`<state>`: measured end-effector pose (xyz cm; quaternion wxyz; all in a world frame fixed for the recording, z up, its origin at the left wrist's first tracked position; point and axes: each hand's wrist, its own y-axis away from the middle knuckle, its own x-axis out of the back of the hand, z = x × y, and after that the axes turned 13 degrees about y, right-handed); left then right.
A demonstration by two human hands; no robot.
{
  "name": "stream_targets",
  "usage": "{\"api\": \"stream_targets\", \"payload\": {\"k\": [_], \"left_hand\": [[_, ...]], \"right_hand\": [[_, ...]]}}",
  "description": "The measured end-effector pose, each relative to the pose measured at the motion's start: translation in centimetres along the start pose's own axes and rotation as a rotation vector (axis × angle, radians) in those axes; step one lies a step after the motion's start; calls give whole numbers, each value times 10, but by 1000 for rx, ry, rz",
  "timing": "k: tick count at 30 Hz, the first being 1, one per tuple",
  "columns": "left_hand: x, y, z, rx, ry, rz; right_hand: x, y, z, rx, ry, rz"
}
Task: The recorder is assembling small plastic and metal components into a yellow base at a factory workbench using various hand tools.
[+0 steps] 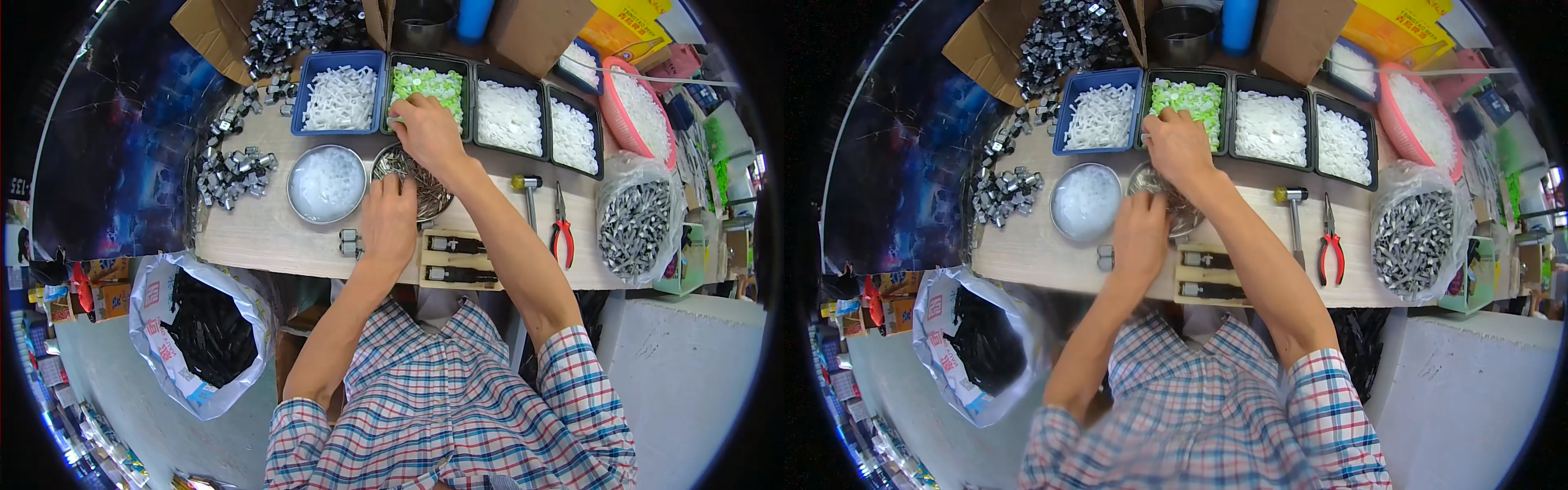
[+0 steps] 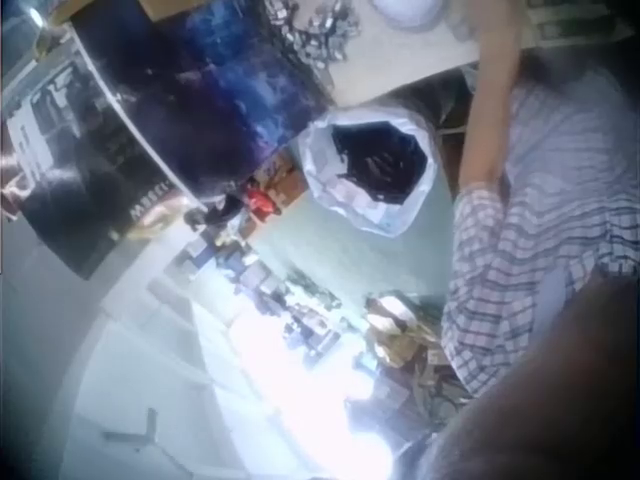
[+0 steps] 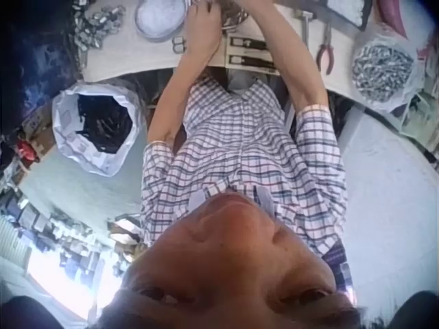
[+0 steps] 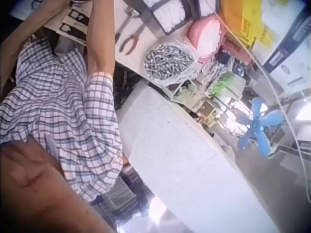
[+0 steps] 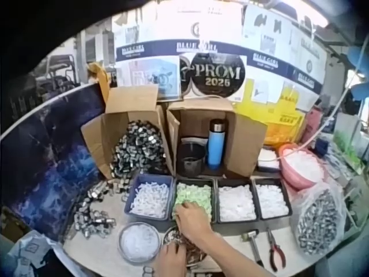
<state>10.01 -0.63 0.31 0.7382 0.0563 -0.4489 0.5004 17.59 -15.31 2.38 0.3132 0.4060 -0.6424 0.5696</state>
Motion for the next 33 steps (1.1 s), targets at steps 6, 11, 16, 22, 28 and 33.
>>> {"api": "stream_targets", "payload": {"k": [6, 11, 16, 22, 28, 33], "left_hand": [[-10, -11, -5, -78, 21, 31], [-11, -11, -7, -113, 85, 55], [-5, -14, -4, -139, 148, 92], [8, -4, 4, -102, 326, 171], [28, 29, 32, 365, 880, 116], [43, 56, 64, 645, 1404, -2]], "right_hand": [[-2, -14, 29, 150, 202, -162], [5, -5, 51, 148, 163, -41], [9, 4, 60, 108, 0, 126], [26, 19, 50, 23, -200, 285], [71, 107, -18, -585, -1100, 69], [96, 171, -57, -907, -1686, 66]]}}
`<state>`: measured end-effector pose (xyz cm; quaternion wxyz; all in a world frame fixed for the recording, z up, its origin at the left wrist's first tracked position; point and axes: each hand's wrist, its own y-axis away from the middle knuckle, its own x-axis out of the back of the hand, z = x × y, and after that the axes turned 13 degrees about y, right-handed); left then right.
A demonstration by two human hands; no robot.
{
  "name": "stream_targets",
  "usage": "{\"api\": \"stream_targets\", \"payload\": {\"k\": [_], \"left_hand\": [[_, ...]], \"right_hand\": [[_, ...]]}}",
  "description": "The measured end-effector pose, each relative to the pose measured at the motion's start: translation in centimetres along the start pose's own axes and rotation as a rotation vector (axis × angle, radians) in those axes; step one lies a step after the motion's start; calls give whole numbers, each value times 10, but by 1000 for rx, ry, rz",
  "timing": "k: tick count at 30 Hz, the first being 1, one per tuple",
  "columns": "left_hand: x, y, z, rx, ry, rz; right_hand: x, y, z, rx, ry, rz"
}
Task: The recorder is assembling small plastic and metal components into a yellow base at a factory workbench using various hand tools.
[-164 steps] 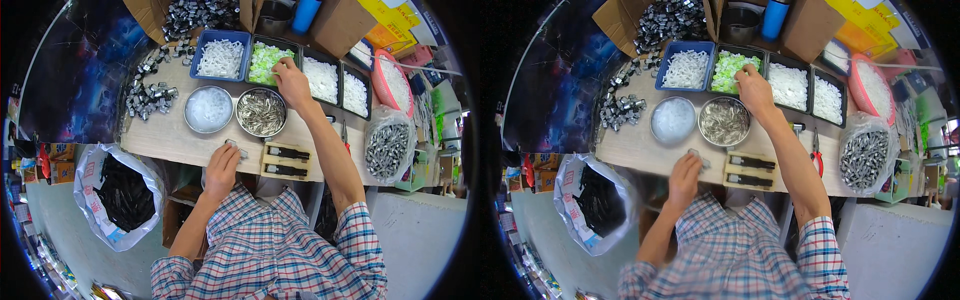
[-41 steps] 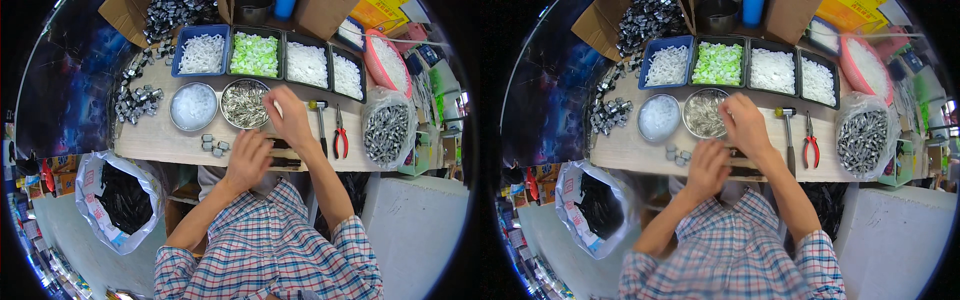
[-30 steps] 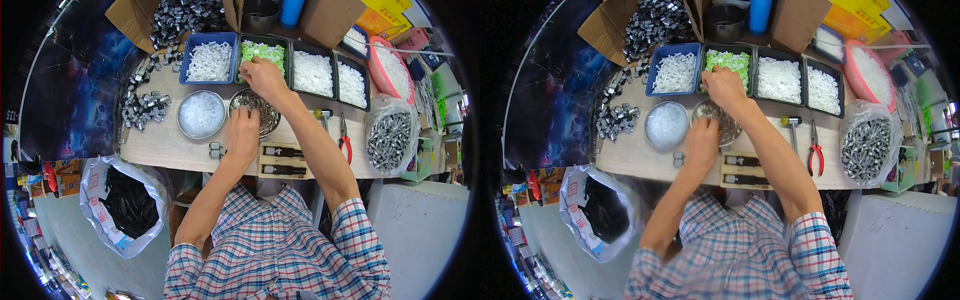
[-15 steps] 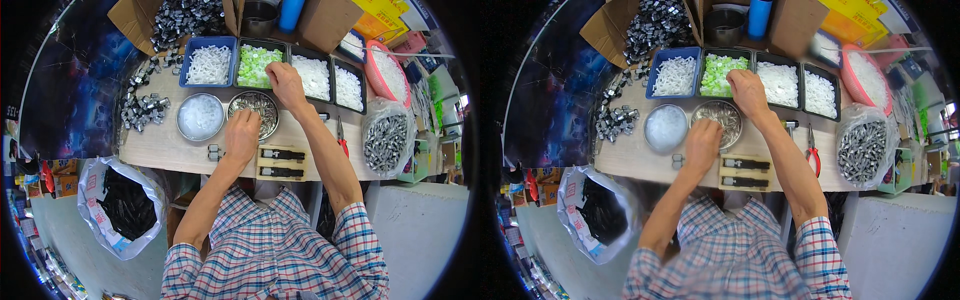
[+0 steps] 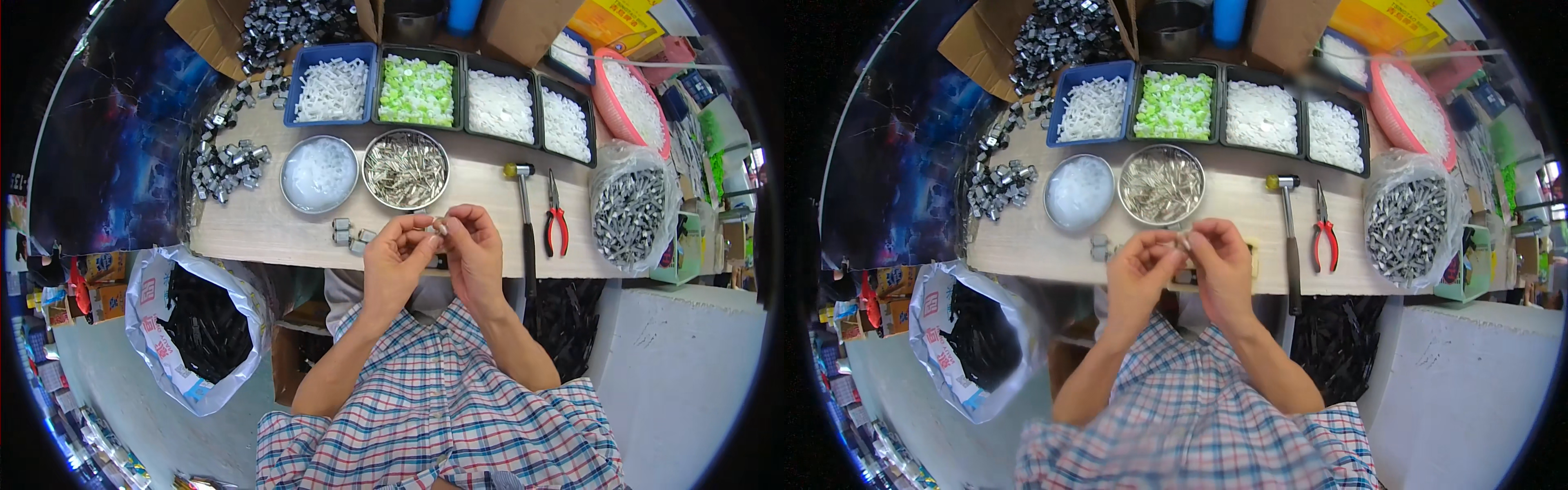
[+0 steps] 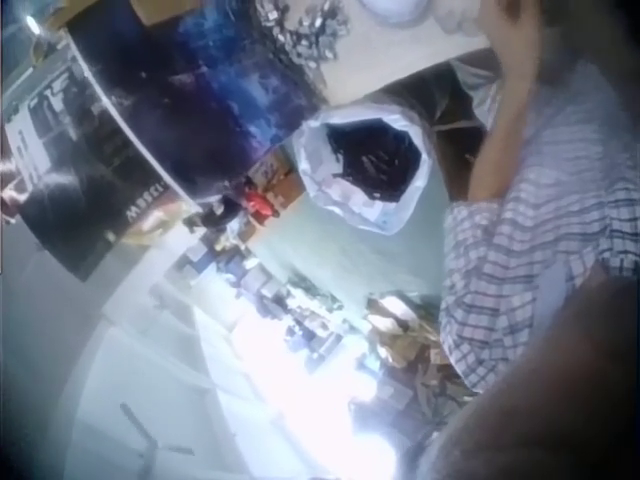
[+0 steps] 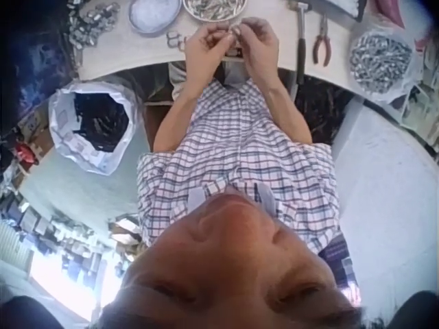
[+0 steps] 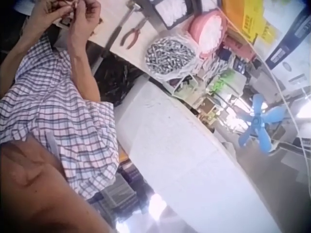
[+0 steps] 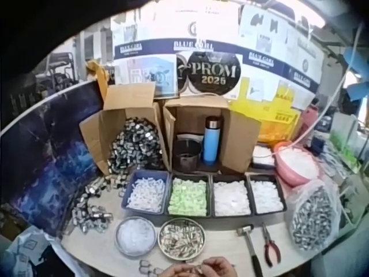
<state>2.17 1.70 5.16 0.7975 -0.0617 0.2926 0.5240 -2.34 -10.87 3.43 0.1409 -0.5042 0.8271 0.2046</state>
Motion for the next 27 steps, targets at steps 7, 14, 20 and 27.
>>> {"api": "stream_targets", "payload": {"k": [7, 14, 20, 27], "left_hand": [[-2, 20, -17, 69, 6, 0], [0, 25, -17, 69, -111, -43], [0, 25, -16, 44, -194, -79], [8, 29, -13, 287, 211, 53]], "right_hand": [[18, 29, 5, -63, -48, 40], [24, 37, 4, -14, 54, 25], [28, 42, 4, 177, 500, 30], [25, 49, 1, 879, 1184, -95]]}}
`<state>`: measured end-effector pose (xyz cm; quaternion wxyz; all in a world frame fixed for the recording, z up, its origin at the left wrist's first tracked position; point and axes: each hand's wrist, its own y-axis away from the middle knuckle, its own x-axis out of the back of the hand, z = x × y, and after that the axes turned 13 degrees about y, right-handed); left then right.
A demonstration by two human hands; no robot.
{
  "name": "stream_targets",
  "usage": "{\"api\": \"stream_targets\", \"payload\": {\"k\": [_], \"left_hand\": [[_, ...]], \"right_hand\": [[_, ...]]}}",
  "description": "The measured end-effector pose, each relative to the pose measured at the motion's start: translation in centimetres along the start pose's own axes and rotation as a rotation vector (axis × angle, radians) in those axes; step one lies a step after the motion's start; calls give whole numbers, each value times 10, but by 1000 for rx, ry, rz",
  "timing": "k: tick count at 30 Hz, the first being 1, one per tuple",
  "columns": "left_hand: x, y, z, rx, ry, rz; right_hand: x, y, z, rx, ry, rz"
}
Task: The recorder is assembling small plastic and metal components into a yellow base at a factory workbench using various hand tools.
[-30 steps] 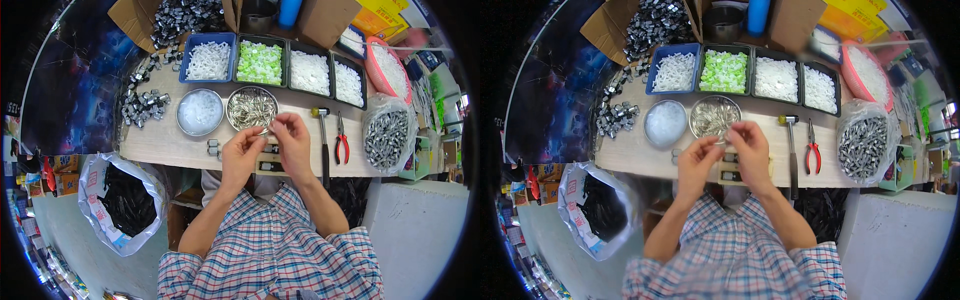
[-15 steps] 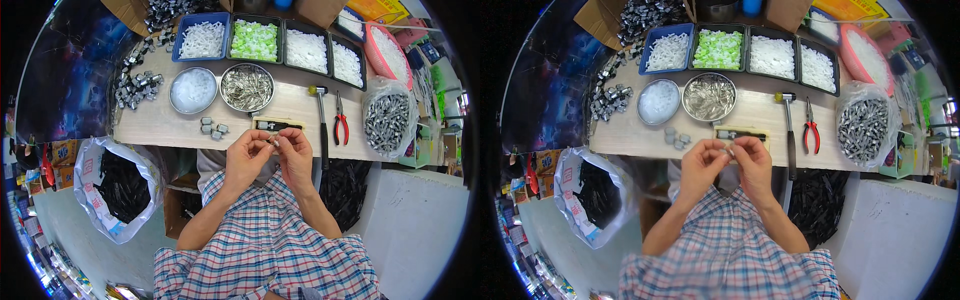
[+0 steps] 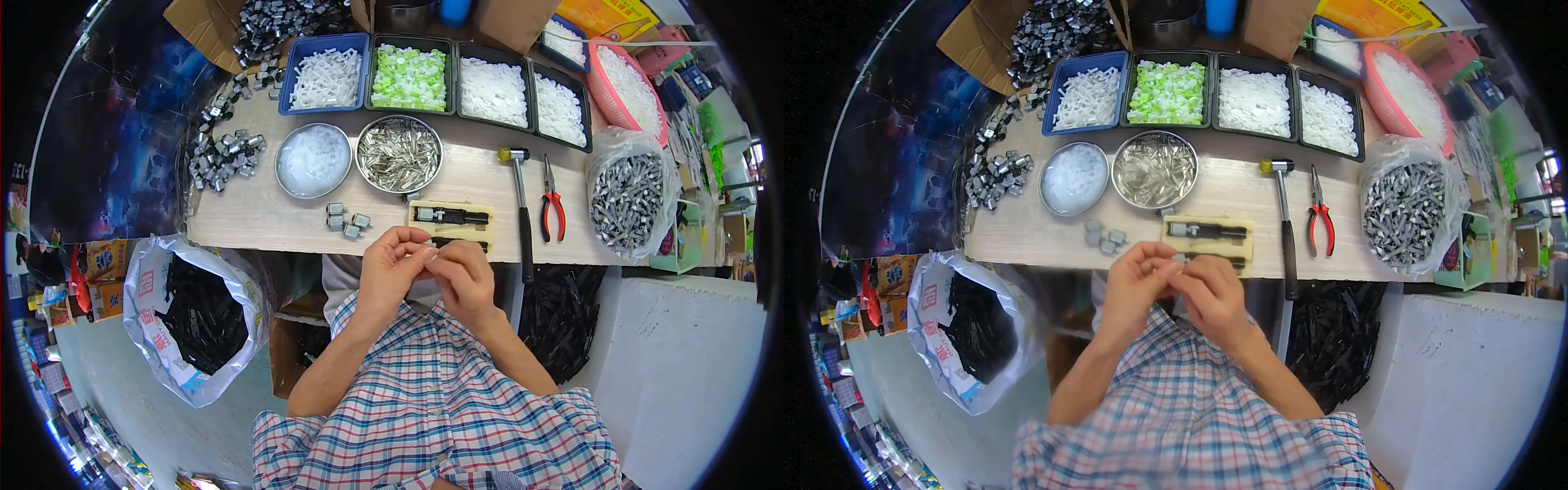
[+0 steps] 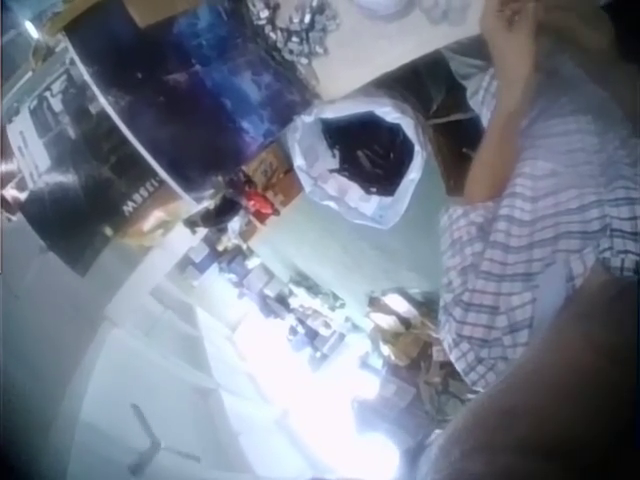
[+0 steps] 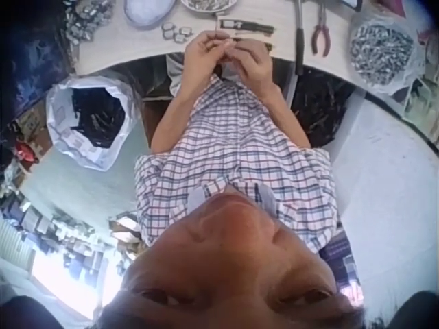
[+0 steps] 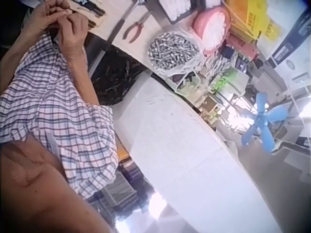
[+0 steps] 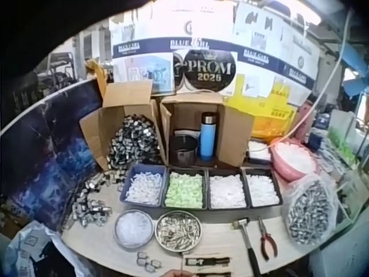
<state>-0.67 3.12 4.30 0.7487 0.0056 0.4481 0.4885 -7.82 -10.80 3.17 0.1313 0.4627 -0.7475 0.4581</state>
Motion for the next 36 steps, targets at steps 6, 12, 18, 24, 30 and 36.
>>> {"api": "stream_targets", "payload": {"k": [6, 12, 18, 24, 30, 36], "left_hand": [[14, 0, -8, -114, -162, 11], [7, 4, -12, -179, -405, -23], [8, 10, -20, -571, -991, -91], [34, -8, -28, -1150, -1266, -256], [49, -23, -29, -1172, -1411, -540], [69, -34, -38, -1188, -1515, -627]], "right_hand": [[3, 12, 6, -52, 13, -90], [4, 12, 9, -19, 23, -125], [5, 18, 21, 64, 131, -132], [-2, 6, 37, 48, 374, -49], [-11, 4, 45, 35, 344, -103], [-8, 5, 46, 45, 296, -128]]}}
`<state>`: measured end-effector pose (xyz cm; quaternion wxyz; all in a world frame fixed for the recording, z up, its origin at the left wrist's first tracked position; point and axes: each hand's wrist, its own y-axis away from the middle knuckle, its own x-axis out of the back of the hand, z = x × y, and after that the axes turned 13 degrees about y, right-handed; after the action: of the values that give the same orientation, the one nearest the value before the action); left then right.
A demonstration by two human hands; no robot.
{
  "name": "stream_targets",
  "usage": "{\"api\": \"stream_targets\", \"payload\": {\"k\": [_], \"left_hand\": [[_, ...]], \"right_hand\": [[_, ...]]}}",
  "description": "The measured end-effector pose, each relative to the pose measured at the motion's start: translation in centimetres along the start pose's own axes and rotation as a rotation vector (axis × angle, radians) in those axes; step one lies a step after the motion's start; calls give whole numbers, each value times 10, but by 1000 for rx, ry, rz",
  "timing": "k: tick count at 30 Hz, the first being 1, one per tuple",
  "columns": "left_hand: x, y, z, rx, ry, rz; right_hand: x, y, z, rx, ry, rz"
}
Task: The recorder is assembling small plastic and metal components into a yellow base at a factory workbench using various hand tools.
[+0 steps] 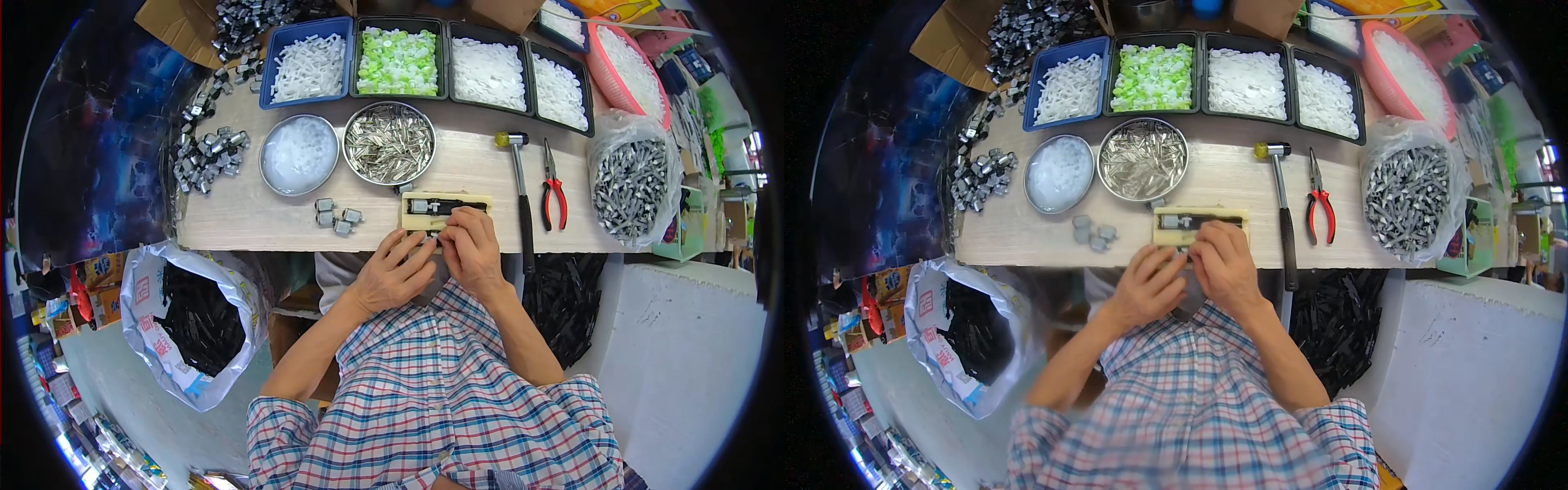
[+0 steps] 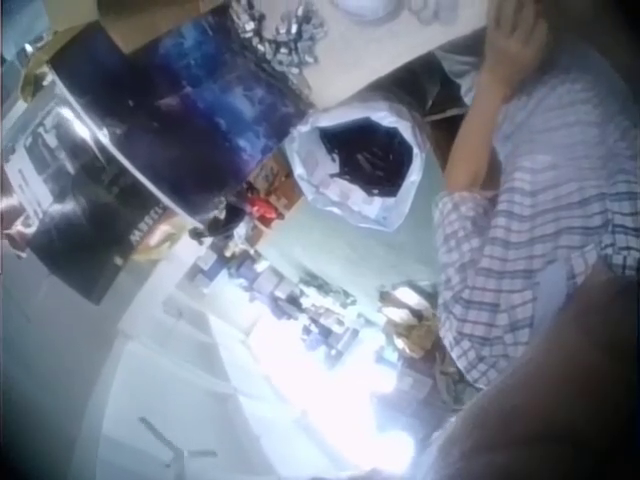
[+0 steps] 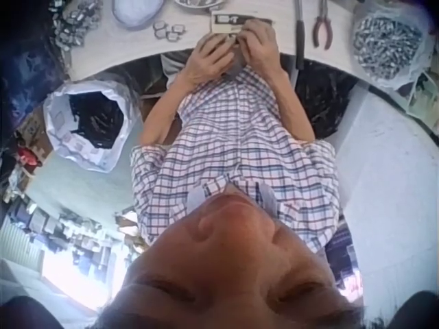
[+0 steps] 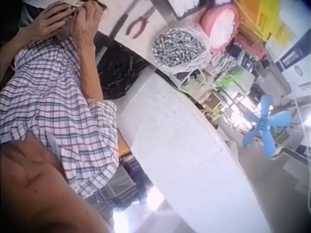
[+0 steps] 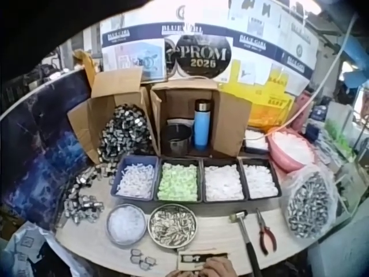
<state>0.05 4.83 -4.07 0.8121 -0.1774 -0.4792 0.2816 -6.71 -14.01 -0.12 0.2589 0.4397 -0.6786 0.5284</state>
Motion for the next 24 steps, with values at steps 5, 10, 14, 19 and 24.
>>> {"api": "stream_targets", "payload": {"k": [5, 10, 14, 19, 24], "left_hand": [[-3, 3, -2, -21, -2, -20], [-5, 3, -2, -23, 1, 12], [-5, 1, -4, -20, -26, 35], [-2, 3, -5, -5, -18, 4], [-1, 0, -4, -28, -4, -2]], "right_hand": [[2, -2, 3, 4, -19, -18], [3, -4, 6, 9, -51, -29], [1, -6, 4, -2, -42, -17], [1, -7, 5, 2, -50, -16], [3, -6, 8, 18, -79, -36]]}}
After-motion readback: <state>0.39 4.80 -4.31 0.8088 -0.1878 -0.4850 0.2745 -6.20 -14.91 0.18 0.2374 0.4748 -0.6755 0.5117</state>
